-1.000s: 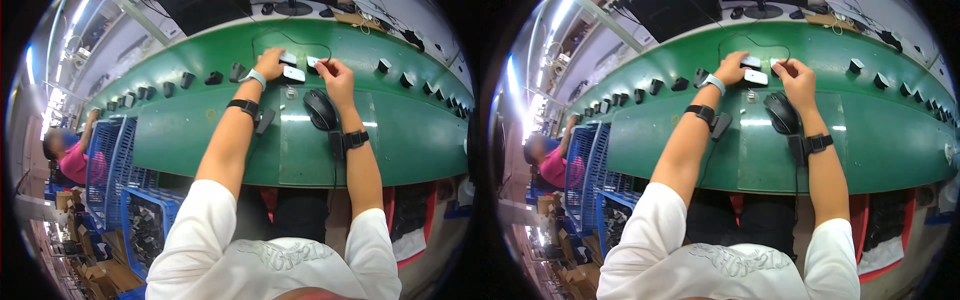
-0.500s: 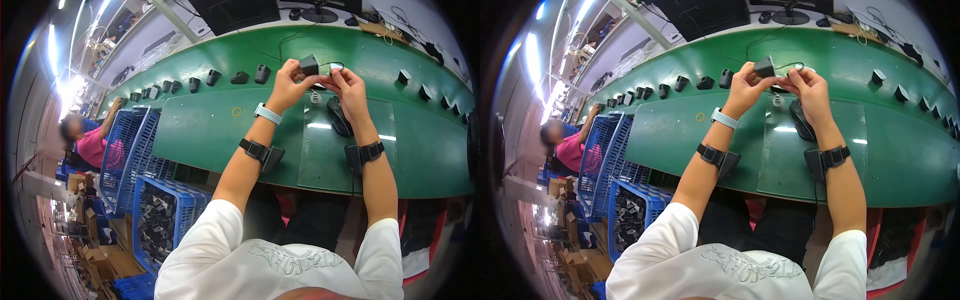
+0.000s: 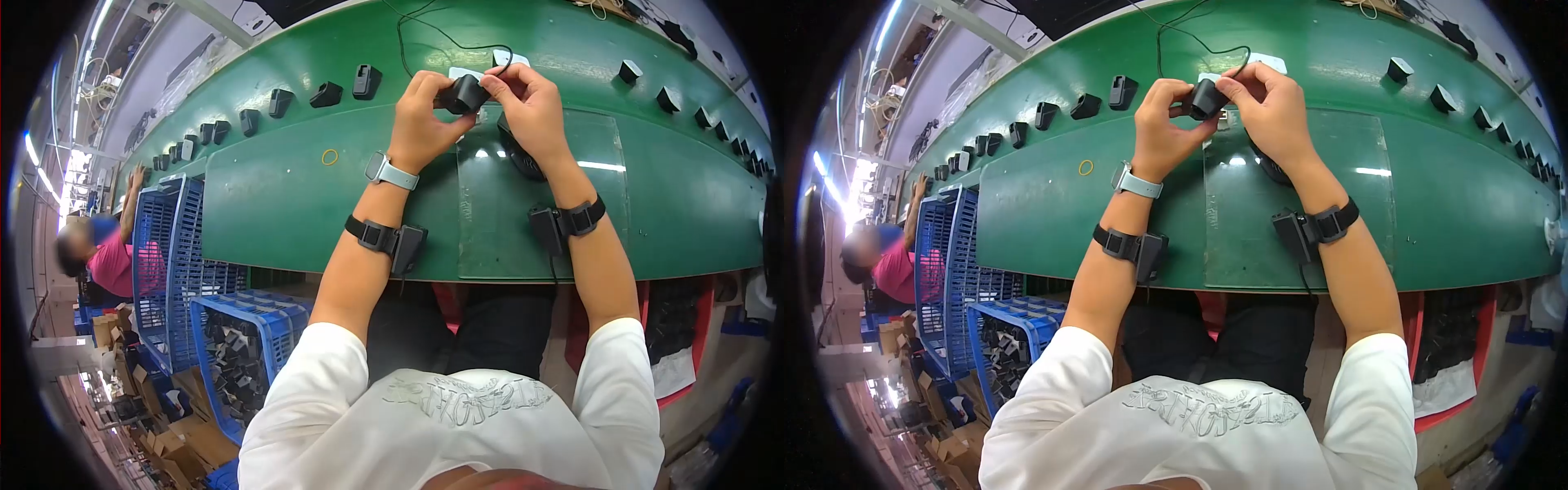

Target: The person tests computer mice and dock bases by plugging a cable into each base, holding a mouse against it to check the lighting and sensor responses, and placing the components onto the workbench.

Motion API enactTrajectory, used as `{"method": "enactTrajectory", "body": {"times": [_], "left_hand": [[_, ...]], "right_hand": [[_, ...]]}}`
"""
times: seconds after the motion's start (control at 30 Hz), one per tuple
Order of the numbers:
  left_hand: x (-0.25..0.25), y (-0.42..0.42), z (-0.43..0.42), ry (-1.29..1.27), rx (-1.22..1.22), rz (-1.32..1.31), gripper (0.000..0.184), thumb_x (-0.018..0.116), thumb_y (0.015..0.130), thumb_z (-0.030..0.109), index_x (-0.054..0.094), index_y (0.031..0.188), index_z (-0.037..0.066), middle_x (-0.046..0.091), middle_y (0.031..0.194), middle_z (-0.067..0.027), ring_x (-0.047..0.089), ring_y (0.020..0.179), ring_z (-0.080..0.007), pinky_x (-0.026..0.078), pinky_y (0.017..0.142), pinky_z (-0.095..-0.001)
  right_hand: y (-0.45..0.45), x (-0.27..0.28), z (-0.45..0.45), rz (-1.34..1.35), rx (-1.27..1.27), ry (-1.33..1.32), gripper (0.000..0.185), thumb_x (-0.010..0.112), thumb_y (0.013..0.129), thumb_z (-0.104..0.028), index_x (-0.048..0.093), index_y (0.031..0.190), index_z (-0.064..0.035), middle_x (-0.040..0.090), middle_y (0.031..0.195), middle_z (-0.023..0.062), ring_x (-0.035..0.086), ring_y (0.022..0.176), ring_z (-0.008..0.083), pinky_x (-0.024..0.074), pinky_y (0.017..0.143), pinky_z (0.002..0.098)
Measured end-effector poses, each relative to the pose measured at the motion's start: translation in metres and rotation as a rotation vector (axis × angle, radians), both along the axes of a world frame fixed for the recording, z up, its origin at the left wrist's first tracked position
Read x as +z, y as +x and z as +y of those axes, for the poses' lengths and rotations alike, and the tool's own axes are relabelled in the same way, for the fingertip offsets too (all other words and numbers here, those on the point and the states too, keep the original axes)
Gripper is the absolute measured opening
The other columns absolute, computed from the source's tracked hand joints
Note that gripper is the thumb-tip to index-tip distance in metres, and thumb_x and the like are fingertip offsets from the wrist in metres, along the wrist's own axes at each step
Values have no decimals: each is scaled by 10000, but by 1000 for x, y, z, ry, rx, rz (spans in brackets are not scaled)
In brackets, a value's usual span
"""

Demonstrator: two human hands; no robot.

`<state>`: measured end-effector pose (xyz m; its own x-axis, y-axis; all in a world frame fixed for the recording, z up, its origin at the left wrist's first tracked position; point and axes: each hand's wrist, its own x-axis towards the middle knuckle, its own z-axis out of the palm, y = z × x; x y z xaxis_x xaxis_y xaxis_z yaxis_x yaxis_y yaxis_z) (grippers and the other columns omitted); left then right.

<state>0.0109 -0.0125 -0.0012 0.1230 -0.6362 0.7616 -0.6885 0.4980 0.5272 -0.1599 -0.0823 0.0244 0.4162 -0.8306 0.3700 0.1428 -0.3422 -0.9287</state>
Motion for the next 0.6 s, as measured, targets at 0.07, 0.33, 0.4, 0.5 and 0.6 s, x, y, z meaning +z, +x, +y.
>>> {"method": "enactTrajectory", "body": {"times": [0.07,0.33,0.4,0.5,0.6], "left_hand": [[1,0,-1,-4,9,-22,509,880,606,57,607,1034,10,630,998,-122,686,858,-265,620,742,-328],[-4,-2,-2,-60,47,-47,539,879,617,52,609,1084,36,626,1047,-122,678,865,-288,601,744,-346],[-6,-1,1,-53,58,-37,551,877,621,49,604,1100,45,626,1050,-122,677,868,-292,601,752,-349],[-4,-1,-2,-106,-8,-66,583,852,659,60,564,1165,55,621,1043,-133,663,857,-315,583,754,-375],[2,-11,-1,-14,78,172,534,824,681,82,561,1143,35,611,1022,-136,643,834,-339,566,757,-401]], "right_hand": [[-1,3,2,59,-50,-36,138,701,956,-105,694,1003,25,723,912,57,683,858,111,558,799,262],[-2,-2,-2,62,-25,-24,149,708,954,-111,691,994,31,723,897,54,685,838,116,561,791,264],[-2,-4,-3,65,-4,-35,150,709,954,-114,691,990,31,722,891,52,684,836,116,559,789,261],[-4,5,0,139,-61,-80,164,717,947,-138,694,979,21,724,869,51,687,824,136,559,802,280],[-17,18,-6,529,-107,-460,351,792,861,-223,663,1101,-2,704,1021,100,682,937,226,539,881,331]]}}
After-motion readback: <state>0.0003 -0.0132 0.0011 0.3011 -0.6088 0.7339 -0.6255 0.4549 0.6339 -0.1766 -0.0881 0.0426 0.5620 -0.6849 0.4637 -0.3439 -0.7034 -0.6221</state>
